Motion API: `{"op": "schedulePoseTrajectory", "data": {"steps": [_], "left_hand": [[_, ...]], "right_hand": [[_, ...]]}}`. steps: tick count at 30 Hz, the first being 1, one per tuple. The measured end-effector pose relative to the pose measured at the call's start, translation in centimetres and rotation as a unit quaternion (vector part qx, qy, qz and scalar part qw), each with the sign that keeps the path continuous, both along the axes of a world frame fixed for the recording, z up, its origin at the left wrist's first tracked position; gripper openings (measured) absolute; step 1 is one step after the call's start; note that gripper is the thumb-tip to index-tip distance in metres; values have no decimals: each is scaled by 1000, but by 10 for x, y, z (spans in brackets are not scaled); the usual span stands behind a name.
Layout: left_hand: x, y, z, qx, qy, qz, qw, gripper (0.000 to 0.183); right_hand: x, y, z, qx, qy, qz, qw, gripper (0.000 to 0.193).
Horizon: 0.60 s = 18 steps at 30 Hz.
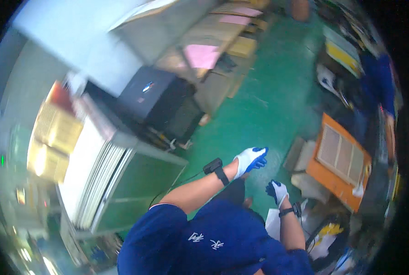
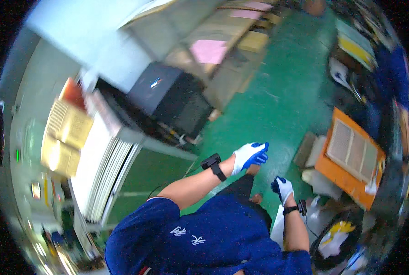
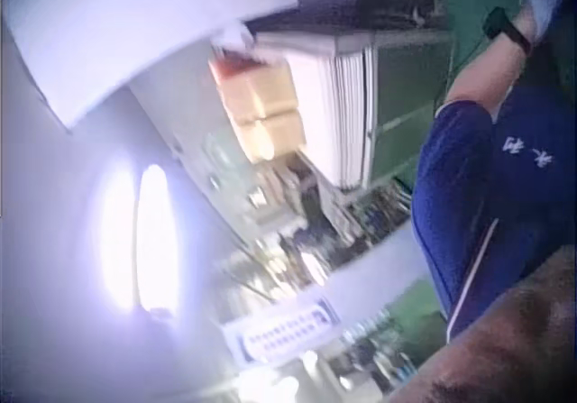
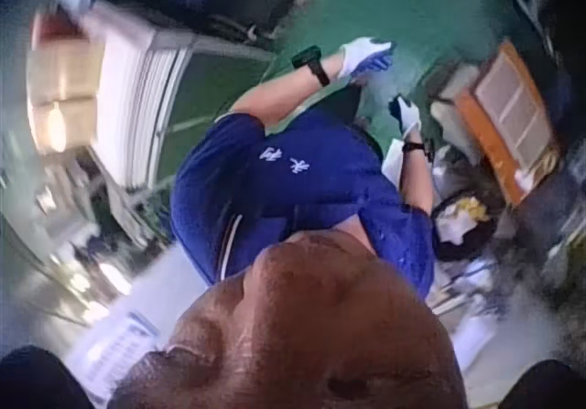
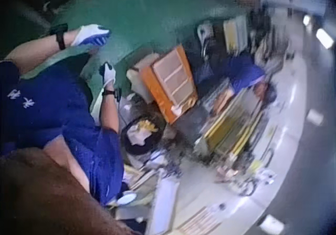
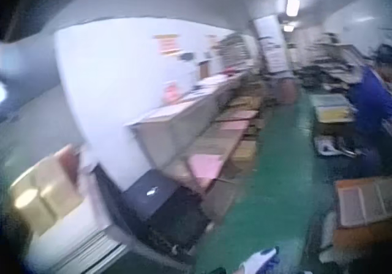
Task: The recorder is collecting thin metal plates from a conveyor rack and stacking them onto a work table.
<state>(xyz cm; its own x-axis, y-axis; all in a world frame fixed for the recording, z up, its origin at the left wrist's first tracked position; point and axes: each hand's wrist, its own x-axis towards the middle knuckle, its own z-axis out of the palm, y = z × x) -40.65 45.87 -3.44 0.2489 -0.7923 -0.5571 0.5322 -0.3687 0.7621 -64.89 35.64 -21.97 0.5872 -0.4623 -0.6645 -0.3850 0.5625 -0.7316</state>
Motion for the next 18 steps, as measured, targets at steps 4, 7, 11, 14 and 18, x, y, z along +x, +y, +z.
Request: {"op": "schedulePoseTrajectory", "data": {"steps": [4, 7, 11, 14, 18], "left_hand": [[37, 148, 55, -47, -64, 125, 989, 42], [68, 262, 101, -124, -96, 227, 961, 44], [138, 482, 149, -106, -321, 245, 909, 46], [180, 650, 182, -37, -420, 349, 837, 44], [245, 873, 233, 156, -572, 422, 686, 44]], "right_hand": [[35, 53, 15, 31, 1, 92, 995, 24], [65, 97, 32, 16, -10, 138, 990, 32], [109, 194, 47, 30, -106, 151, 982, 39], [112, 275, 54, -59, -131, 143, 979, 52], [104, 369, 64, 0, -163, -30, 986, 60]]}}
